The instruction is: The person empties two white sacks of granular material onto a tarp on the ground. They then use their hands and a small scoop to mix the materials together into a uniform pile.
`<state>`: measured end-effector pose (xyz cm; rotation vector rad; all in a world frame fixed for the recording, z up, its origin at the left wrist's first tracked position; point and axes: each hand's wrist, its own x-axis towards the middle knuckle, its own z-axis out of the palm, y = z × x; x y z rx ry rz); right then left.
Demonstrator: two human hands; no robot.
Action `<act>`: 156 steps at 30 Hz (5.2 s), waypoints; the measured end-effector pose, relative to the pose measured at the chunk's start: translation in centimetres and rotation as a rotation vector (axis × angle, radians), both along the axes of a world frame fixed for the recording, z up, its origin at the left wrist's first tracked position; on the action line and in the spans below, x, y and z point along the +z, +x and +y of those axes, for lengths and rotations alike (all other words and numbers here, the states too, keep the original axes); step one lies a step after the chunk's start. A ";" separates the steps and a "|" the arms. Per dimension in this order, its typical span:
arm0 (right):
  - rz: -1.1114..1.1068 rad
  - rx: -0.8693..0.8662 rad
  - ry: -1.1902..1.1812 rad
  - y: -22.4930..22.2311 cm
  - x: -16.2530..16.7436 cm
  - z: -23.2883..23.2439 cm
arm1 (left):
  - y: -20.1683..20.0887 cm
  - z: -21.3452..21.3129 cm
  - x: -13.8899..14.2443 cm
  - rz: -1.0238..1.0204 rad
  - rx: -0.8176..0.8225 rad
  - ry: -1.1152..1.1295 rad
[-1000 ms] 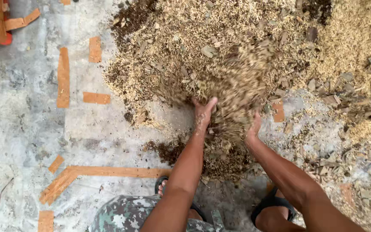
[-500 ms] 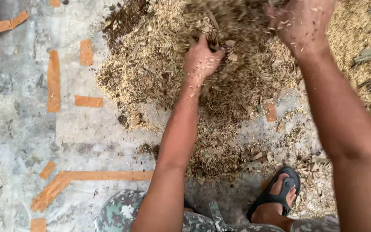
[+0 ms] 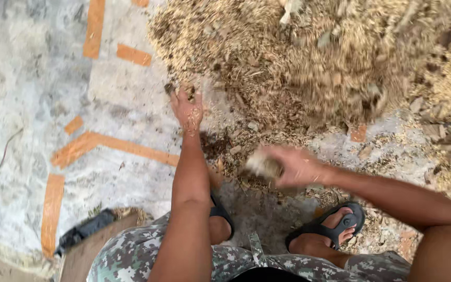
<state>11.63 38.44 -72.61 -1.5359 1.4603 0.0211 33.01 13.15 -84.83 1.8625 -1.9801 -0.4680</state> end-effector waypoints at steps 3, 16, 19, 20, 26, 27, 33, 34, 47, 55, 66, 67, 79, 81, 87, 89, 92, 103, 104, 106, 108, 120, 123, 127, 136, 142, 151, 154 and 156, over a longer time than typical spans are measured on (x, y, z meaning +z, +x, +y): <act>-0.174 0.240 -0.166 5.3 -4.0 2.7 | 1.2 3.3 -1.1 -0.143 0.266 0.393; -0.061 0.456 -0.374 -5.2 -4.0 -0.7 | -1.3 11.4 -6.5 -0.042 1.013 0.140; 0.140 0.462 -0.309 -6.1 -4.1 -0.4 | -7.7 15.0 -6.4 0.003 0.860 0.237; 0.138 0.230 -0.213 -7.1 -3.8 -1.0 | -10.4 14.7 -5.9 0.145 0.674 0.200; 0.446 -0.346 -0.513 -19.9 2.2 -2.2 | -19.7 9.1 0.2 0.871 0.042 0.092; 0.475 -0.386 -0.634 -22.0 3.2 -1.1 | -19.9 8.3 0.7 0.736 0.136 0.152; 0.443 -0.935 -0.468 -32.9 3.9 10.5 | -20.1 10.6 -2.0 0.633 0.091 0.299; 0.515 -1.040 -0.319 -33.9 3.0 13.9 | -20.1 11.6 -3.0 0.710 0.121 0.222; -0.411 -2.690 -0.671 -32.5 -9.8 33.1 | -24.0 13.4 -6.5 0.093 0.028 -0.038; -0.501 -2.418 -0.648 -42.1 -10.4 13.8 | -25.3 12.8 -7.3 -0.053 0.030 -0.013; -0.693 -1.959 -0.969 -38.2 -3.6 7.0 | -25.3 13.3 -6.9 -0.030 0.044 0.072; -0.246 -1.718 -0.983 -37.2 -2.1 6.0 | -25.5 13.4 -6.7 -0.020 0.062 0.095; 0.234 -1.778 -0.459 -38.9 -0.1 18.1 | -33.5 14.0 1.5 0.098 -0.369 -0.410; 0.152 -1.984 -0.436 -38.9 -3.2 23.1 | -31.8 9.8 1.3 0.073 -0.361 -0.440; -0.203 -2.231 -0.656 -40.2 -12.2 23.9 | -28.6 3.3 -2.8 -0.187 -0.200 -0.256; -0.313 -2.282 -0.751 -42.1 -13.4 19.1 | -28.7 3.5 -4.4 -0.027 -0.158 -0.187; -0.467 -2.133 -0.787 -43.9 -14.0 11.4 | -28.9 4.0 -5.8 0.070 -0.147 -0.252; -0.516 -1.988 -0.577 -43.2 -12.7 1.0 | -30.1 2.6 -7.4 -0.756 -0.155 -0.088; -0.536 -1.998 -0.579 -42.9 -12.2 0.4 | -30.2 2.3 -7.1 -1.050 -0.186 0.011; -0.427 -1.981 -0.566 -42.7 -11.0 -0.4 | -30.0 1.8 -6.4 -1.345 -0.179 -0.012; -0.171 -1.916 -0.526 -43.2 -9.4 -0.9 | -29.8 1.7 -5.6 -1.228 -0.175 -0.094; 0.837 -0.880 -0.909 -32.6 3.9 -6.0 | -28.7 4.8 -0.8 0.077 -0.260 0.314; 0.642 -0.704 -1.012 -27.0 6.0 -7.8 | -29.7 7.8 0.2 0.333 -0.144 0.339; 0.964 -0.351 -1.160 -21.5 6.6 -11.0 | -30.5 9.1 2.3 0.581 0.054 0.106; 0.547 -0.627 -1.426 -22.6 10.5 -7.6 | -26.5 8.1 6.6 0.786 -0.073 -0.060; 0.616 -0.837 -1.032 -25.3 10.3 -9.3 | -24.8 2.8 7.6 0.784 0.166 0.228; 0.607 -0.831 -0.915 -25.3 9.0 -12.7 | -28.1 0.2 8.3 0.868 -0.159 0.110; 0.753 -0.956 -0.896 -33.5 8.2 -8.2 | -26.9 -1.4 8.0 0.498 -0.089 -0.103; 0.535 -1.309 -0.691 -37.3 5.9 -2.3 | -25.7 -1.8 7.3 0.586 0.019 -0.096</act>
